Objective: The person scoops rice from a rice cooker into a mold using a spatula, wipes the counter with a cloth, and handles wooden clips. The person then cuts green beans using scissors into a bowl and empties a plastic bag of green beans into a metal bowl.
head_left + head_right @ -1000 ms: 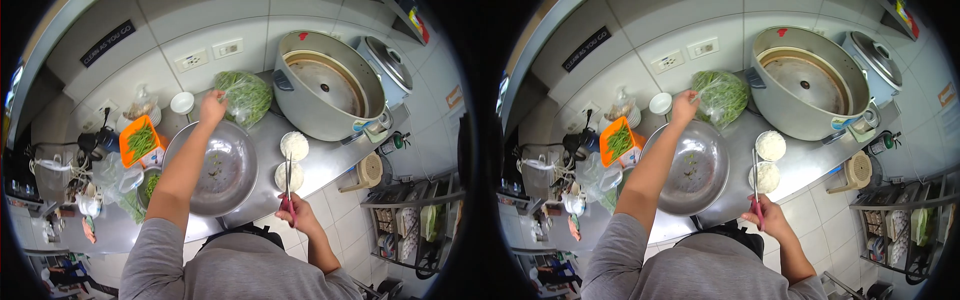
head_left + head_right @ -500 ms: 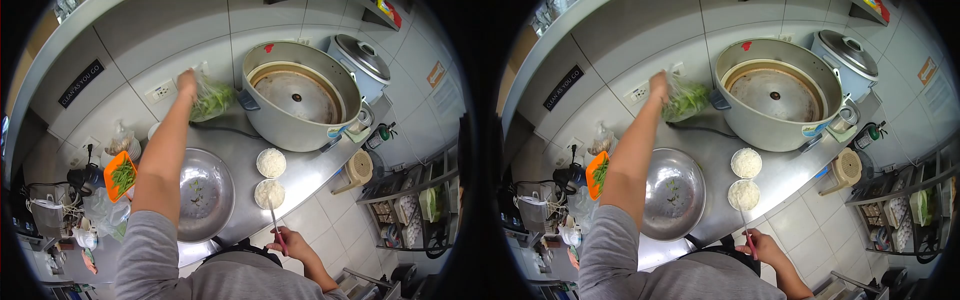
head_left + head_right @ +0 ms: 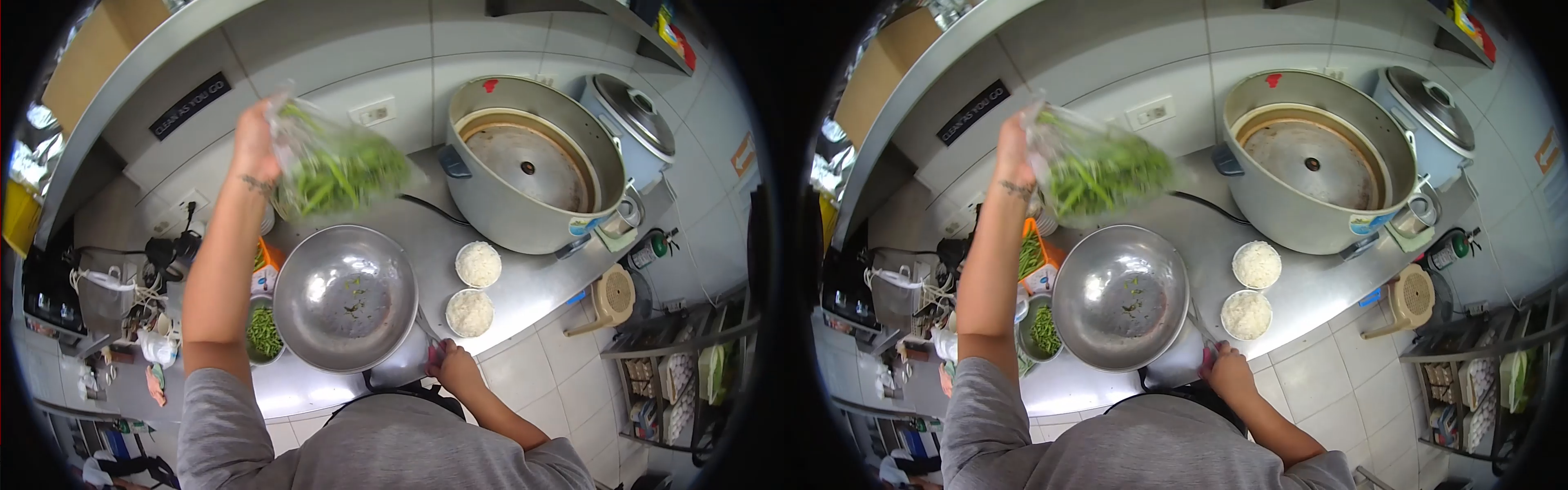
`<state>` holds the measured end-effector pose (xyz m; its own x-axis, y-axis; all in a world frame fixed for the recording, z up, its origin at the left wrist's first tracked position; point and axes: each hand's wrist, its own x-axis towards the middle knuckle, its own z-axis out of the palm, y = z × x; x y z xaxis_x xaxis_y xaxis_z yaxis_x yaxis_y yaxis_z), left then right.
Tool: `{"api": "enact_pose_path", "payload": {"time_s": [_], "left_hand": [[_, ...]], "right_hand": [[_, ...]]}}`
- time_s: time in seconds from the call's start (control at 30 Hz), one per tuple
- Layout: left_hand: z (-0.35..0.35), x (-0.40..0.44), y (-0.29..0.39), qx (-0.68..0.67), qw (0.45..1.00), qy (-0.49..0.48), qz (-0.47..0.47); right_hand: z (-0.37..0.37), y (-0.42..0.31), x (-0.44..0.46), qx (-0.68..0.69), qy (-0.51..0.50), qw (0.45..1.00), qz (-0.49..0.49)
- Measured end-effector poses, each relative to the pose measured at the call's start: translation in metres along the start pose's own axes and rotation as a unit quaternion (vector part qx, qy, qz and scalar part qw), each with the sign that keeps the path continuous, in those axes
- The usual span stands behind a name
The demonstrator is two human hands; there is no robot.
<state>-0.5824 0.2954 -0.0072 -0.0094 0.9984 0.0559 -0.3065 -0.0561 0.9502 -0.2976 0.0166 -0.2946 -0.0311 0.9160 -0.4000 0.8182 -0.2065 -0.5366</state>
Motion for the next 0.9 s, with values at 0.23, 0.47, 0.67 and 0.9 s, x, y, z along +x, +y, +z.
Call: {"api": "enact_pose_path", "payload": {"time_s": [0.23, 0.47, 0.67, 0.9], "left_hand": [[-0.043, -0.103, -0.11, 0.062, 0.996, 0.025, 0.061], [-0.109, -0.18, -0.171, 0.533, 0.836, -0.127, -0.019], [-0.123, -0.193, -0.227, 0.599, 0.779, -0.132, 0.132], [-0.113, -0.215, -0.234, 0.618, 0.767, -0.077, 0.152]], "right_hand": [[-0.008, -0.016, 0.004, -0.011, 0.099, 0.985, -0.142], [-0.065, -0.094, 0.031, 0.127, 0.217, 0.896, -0.366], [0.027, -0.154, 0.117, -0.014, 0.085, 0.929, -0.36], [0.03, -0.154, 0.115, -0.125, -0.07, 0.943, -0.3]]}}
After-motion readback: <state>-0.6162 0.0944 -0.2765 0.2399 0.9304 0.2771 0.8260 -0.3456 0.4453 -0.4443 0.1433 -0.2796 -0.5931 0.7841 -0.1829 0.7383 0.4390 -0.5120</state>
